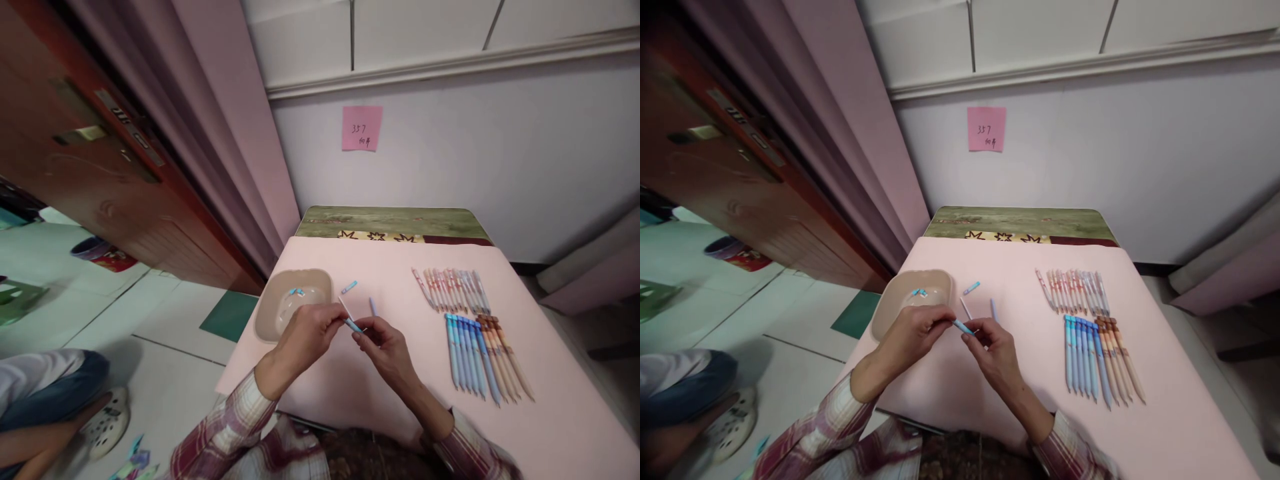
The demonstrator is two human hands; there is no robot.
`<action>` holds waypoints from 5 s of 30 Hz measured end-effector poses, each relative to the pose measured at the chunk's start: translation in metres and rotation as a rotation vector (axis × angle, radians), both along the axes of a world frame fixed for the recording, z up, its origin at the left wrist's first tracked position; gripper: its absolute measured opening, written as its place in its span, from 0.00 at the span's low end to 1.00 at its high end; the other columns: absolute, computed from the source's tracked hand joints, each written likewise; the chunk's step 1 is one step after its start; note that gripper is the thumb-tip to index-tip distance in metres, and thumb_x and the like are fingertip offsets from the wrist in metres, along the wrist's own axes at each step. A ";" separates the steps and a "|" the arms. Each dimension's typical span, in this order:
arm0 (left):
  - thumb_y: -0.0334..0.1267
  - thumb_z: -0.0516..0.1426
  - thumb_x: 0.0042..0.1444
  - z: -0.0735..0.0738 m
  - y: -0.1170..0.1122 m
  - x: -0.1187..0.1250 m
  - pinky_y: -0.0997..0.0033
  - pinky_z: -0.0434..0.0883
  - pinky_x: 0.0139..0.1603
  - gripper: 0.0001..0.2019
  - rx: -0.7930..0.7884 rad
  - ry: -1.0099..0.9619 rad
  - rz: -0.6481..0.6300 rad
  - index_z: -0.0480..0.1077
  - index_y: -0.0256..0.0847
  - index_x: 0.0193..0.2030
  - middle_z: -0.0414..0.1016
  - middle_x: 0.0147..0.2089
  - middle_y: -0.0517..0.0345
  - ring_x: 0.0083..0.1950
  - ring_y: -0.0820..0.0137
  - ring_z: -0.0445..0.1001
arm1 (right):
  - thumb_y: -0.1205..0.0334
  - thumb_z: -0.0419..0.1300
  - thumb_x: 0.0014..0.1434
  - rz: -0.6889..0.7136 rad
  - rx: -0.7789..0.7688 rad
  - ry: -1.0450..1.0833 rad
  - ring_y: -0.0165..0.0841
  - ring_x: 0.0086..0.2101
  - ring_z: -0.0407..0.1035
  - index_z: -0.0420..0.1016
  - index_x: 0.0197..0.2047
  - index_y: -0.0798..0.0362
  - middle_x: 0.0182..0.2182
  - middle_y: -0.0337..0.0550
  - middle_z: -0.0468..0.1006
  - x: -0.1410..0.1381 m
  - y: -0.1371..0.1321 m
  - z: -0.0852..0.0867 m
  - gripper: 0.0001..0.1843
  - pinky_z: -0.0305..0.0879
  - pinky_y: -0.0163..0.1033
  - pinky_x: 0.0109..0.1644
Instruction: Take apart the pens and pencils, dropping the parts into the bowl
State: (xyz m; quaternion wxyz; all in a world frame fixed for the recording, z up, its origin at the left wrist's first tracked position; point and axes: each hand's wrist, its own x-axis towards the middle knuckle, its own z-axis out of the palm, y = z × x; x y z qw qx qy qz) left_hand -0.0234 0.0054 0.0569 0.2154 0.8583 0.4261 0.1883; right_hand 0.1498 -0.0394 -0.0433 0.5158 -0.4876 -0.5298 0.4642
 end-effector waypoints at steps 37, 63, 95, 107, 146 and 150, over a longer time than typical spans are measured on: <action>0.26 0.54 0.48 -0.099 0.085 -0.050 0.68 0.63 0.40 0.06 -0.092 0.232 0.048 0.70 0.40 0.27 0.74 0.35 0.51 0.37 0.64 0.71 | 0.49 0.66 0.52 -0.040 -0.145 0.208 0.28 0.23 0.66 0.75 0.38 0.53 0.25 0.38 0.73 -0.008 -0.005 -0.002 0.17 0.66 0.34 0.26; 0.30 0.50 0.62 -0.017 0.007 -0.002 0.72 0.66 0.38 0.08 0.082 0.031 -0.057 0.69 0.42 0.42 0.75 0.36 0.56 0.38 0.69 0.73 | 0.52 0.61 0.56 -0.036 -0.075 0.116 0.29 0.24 0.64 0.78 0.42 0.52 0.27 0.40 0.74 -0.002 -0.006 -0.005 0.15 0.64 0.34 0.28; 0.38 0.62 0.53 -0.031 -0.011 0.030 0.64 0.72 0.51 0.15 -0.458 -0.620 0.165 0.72 0.39 0.47 0.78 0.48 0.49 0.48 0.65 0.76 | 0.56 0.61 0.59 -0.067 0.095 0.072 0.37 0.38 0.74 0.79 0.43 0.50 0.37 0.44 0.81 0.006 -0.005 0.004 0.12 0.70 0.41 0.44; 0.39 0.61 0.55 -0.036 -0.003 0.016 0.65 0.69 0.52 0.15 -0.497 -0.970 0.378 0.72 0.40 0.49 0.79 0.41 0.52 0.44 0.67 0.76 | 0.53 0.60 0.58 -0.175 -0.081 -0.651 0.34 0.31 0.73 0.76 0.37 0.49 0.32 0.41 0.79 0.050 0.002 -0.017 0.10 0.64 0.37 0.35; 0.32 0.68 0.43 -0.064 -0.010 0.043 0.81 0.66 0.24 0.12 -1.140 -1.479 0.440 0.71 0.36 0.33 0.68 0.25 0.65 0.23 0.81 0.67 | 0.59 0.60 0.58 -0.132 0.103 -0.593 0.33 0.32 0.74 0.77 0.45 0.49 0.34 0.43 0.79 0.039 -0.017 0.056 0.12 0.68 0.35 0.36; 0.32 0.68 0.44 -0.066 -0.014 0.047 0.74 0.74 0.36 0.11 -1.177 -1.576 0.501 0.72 0.36 0.34 0.76 0.33 0.59 0.32 0.75 0.74 | 0.56 0.61 0.56 -0.229 0.087 -0.596 0.33 0.29 0.72 0.73 0.39 0.50 0.29 0.40 0.78 0.030 -0.020 0.051 0.09 0.67 0.34 0.33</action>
